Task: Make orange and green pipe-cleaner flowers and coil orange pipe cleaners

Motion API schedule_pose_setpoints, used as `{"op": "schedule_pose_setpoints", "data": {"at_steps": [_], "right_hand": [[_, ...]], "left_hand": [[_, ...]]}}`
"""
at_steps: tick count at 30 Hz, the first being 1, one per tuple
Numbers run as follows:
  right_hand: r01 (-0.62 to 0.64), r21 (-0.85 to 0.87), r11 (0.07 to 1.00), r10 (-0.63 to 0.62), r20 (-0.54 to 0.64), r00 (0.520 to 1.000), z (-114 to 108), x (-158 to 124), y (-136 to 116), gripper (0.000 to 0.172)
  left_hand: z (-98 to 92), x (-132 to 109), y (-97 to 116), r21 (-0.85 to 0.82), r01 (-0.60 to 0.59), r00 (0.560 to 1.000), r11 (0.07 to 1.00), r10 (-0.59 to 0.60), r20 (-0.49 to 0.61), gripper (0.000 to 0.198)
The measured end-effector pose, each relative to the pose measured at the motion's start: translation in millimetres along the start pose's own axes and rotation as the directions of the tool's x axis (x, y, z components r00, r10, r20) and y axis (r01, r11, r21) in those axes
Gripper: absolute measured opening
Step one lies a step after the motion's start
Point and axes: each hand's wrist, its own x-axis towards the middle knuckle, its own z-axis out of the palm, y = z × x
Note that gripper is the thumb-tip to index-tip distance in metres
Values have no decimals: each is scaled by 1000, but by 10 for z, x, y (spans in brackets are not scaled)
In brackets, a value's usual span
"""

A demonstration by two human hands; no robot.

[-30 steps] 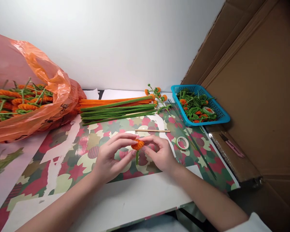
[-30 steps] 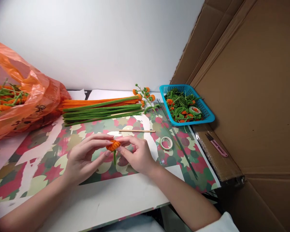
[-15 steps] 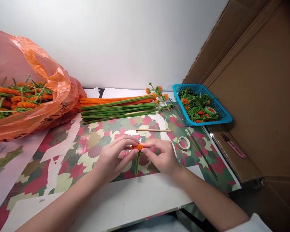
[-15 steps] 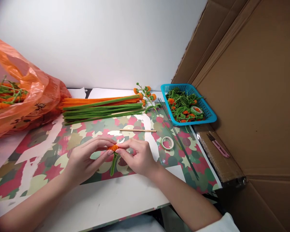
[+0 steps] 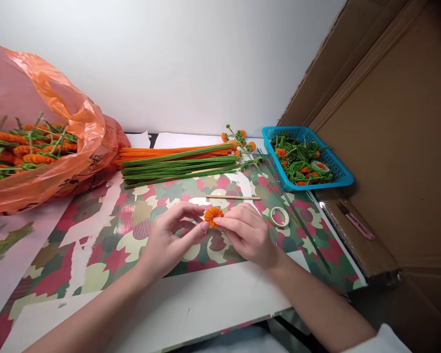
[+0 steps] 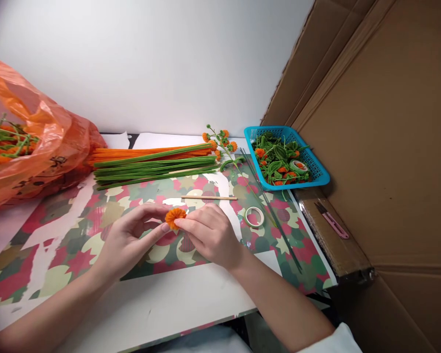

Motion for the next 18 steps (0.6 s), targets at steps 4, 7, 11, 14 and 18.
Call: {"op": "schedule_pose_setpoints", "data": {"at_steps": [4,7,11,14,18], "right_hand": [[-45,30,999,46,-21,999,32,-6,-31,18],[-249,210,945,259,-20,966,52,20,-67,14],[-501,358,788,514,65,855,56,61,-99,22],[-553,316,771,553,98,827,63,81,-110,17],[-586,261,767,567,151,810,75,88,-113,13]], "left_hand": [[46,-10,13,-140,105,994,985,-102,28,21],[56,4,22,-239,223,975,945,-217,50,25],[51,15,55,-194,238,971,952,-238,23,26],[45,6,69,-117,176,984,977,-178,-10,21],[30,-6,54,29,112,994,993,-112,-10,18]]}}
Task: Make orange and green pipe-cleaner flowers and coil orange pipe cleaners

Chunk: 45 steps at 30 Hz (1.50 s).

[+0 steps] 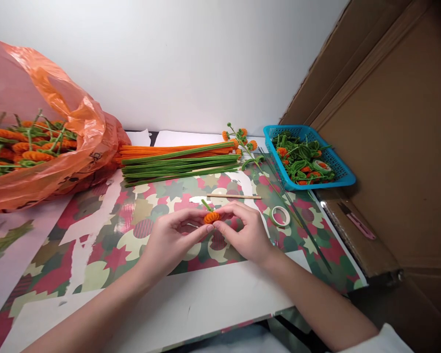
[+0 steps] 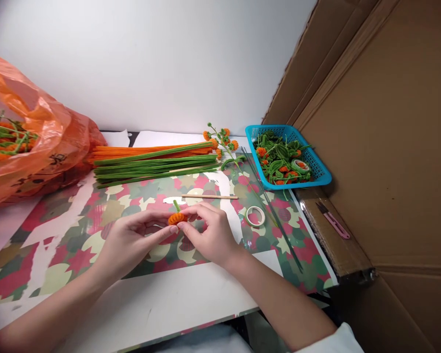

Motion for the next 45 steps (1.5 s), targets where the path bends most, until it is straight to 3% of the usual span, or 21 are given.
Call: {"op": "schedule_pose_setpoints", "data": {"at_steps": [9,14,23,26,29,31,33,37,41,45], "right_hand": [[128,-69,989,-121,91,988,-10,-9,21,16],[126,-91,988,-122,47,991,20,-29,35,14],[113,-28,993,-112,17,994,21,-30,12,15],[90,4,996,-89,-51,995,17,-28,10,14],[-25,148,989,44,-126,991,35,-33,13,11],[-99,270,958,136,-121,983,60,-42,21,9],[-133,355,925,174,-87,981,88,-52,35,8],[-119,394,911,154,-58,986,119,-69,70,10],[-48,312,949,75,-74,994,114,-77,90,6],[2,252,968,18,-77,997,99,-77,78,5]], "left_hand": [[-46,26,8,242,-232,972,942,217,88,6],[-59,21,26,357,-309,951,882,298,86,4],[-64,21,-16,442,-489,860,751,501,101,12],[-37,-3,-25,352,-379,912,856,409,-12,5],[23,-42,-20,136,-143,981,980,158,-111,13],[63,-66,-16,31,-55,992,998,58,-115,16],[87,-80,-22,2,-56,990,998,56,-128,14],[75,-74,-62,83,-212,962,974,223,-156,4],[31,-49,-74,257,-376,901,890,416,-123,7],[10,-34,-50,324,-434,869,840,486,-94,7]]}}
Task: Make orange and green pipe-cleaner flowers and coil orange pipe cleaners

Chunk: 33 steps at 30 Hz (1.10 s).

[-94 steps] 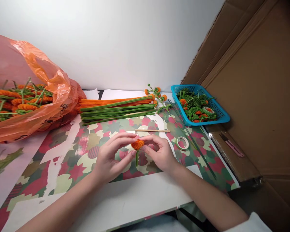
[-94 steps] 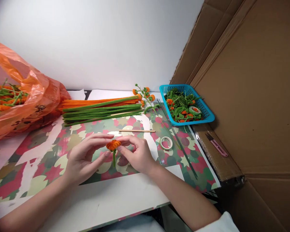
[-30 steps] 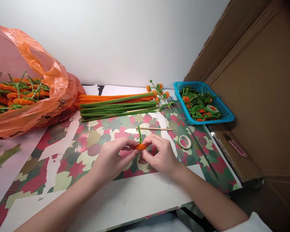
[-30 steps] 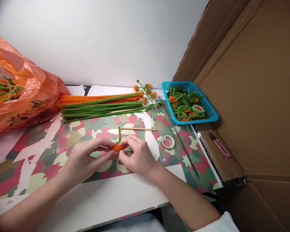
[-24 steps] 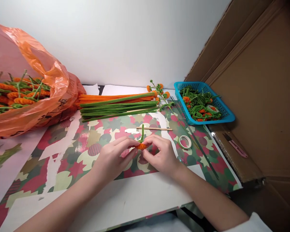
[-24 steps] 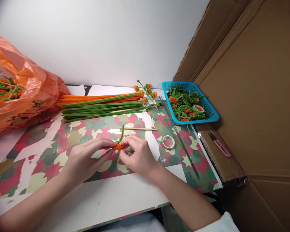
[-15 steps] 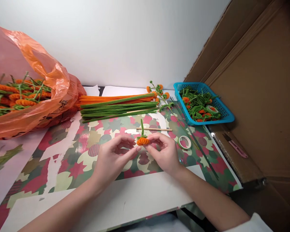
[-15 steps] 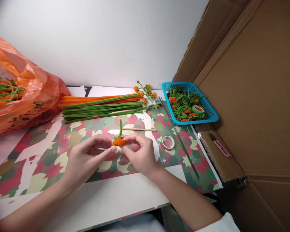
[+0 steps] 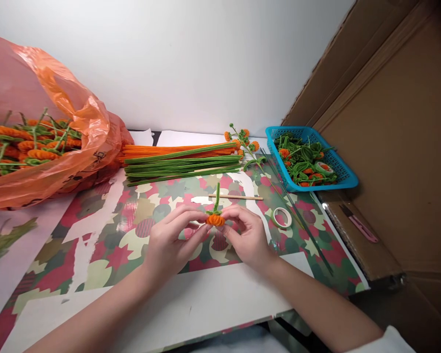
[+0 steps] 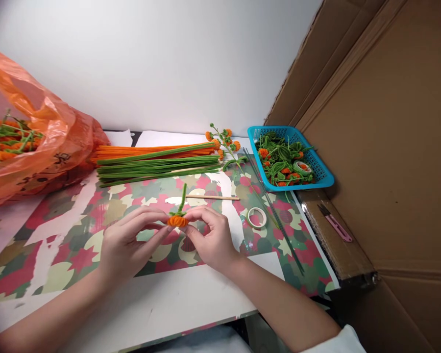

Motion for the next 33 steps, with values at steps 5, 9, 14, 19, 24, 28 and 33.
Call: {"op": "schedule_pose_setpoints", "data": {"at_steps": [5,9,14,19,24,28,33], "right_hand": [[99,-108,989,-99,11,995,-11,6,-35,9],[158,-162,974,-154,37,987,-27,-3,-44,13],[175,-203,963,-168,50,984,-37,-14,-54,14],[150,-214,965,-145,37,989,-28,-24,-47,14],[131,-203,971,-126,36,991,-19,-41,-10,17],[126,-186,974,-121,40,992,-21,-51,4,18],[11,-59,998,-10,13,1000,-6,-39,-16,12]], "left_hand": [[-24,38,5,61,-99,995,993,100,-10,8],[-63,68,0,64,-181,983,981,179,25,8],[-99,78,-22,99,-184,980,978,174,101,5],[-115,82,-49,122,-174,975,977,153,162,1],[-129,87,-79,133,-176,965,975,145,216,1],[-141,90,-105,116,-166,958,979,132,255,1],[-121,81,-79,14,-22,974,1000,18,228,4]]}}
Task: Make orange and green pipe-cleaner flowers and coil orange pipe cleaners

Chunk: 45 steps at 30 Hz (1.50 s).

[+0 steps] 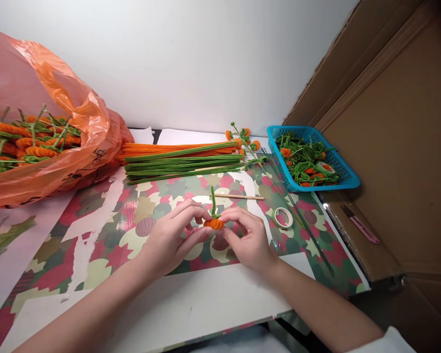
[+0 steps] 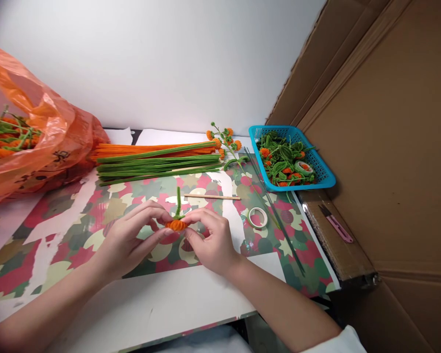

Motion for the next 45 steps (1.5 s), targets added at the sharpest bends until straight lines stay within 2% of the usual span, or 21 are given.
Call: {"op": "schedule_pose_setpoints", "data": {"at_steps": [2,4,6,9,11,13,15,18,20,22,25,27,31,34,37,41,43,45], "right_hand": [[-141,127,982,146,-29,989,14,19,-8,8],[-269,244,932,286,-37,958,25,39,-12,12],[-336,314,888,360,-21,933,29,53,-13,18],[-364,322,874,373,33,927,13,56,-24,24],[-337,236,911,333,59,941,-10,48,-42,28],[-217,75,973,216,31,976,-34,42,-64,33],[-36,-111,993,34,-14,999,-51,44,-83,37],[167,-255,952,-178,-17,984,-55,61,-94,33],[223,-262,939,-237,-20,971,-46,71,-90,27],[224,-245,943,-240,-37,970,-33,75,-77,24],[133,-162,978,-147,-74,986,-3,68,-38,25],[43,-37,998,-46,-91,995,23,61,3,26],[-91,198,976,107,-68,992,74,48,92,27],[-152,246,957,172,-64,983,84,41,122,28],[-165,178,970,178,-60,982,69,46,124,28],[-78,43,996,77,8,997,53,80,49,23],[-14,65,998,12,33,999,37,75,-94,15],[34,202,979,-43,43,998,-20,17,-338,5]], "left_hand": [[29,-2,28,-74,135,989,988,-139,-56,15],[57,2,53,-212,297,948,931,-314,-50,31],[76,15,63,-384,437,891,813,-449,64,39],[79,38,48,-537,574,807,618,-537,244,39],[73,45,28,-571,629,756,527,-587,291,36],[70,43,11,-598,654,722,464,-620,309,34],[73,35,3,-623,656,710,426,-628,318,34],[90,25,7,-636,654,707,409,-630,322,33],[106,22,11,-639,654,703,405,-638,315,32],[122,18,10,-641,654,700,402,-644,309,31],[144,4,-2,-658,639,707,399,-641,298,29],[158,-9,-11,-680,616,717,398,-640,275,28],[179,-31,-20,-699,594,724,400,-644,247,29],[189,-31,-18,-692,581,740,429,-632,230,29],[192,-16,-4,-654,527,799,543,-579,163,28],[161,9,-4,-492,417,886,764,-462,33,30],[129,16,-42,-344,353,926,870,-377,-4,21],[98,14,-111,-123,268,961,956,-274,-39,13]]}}
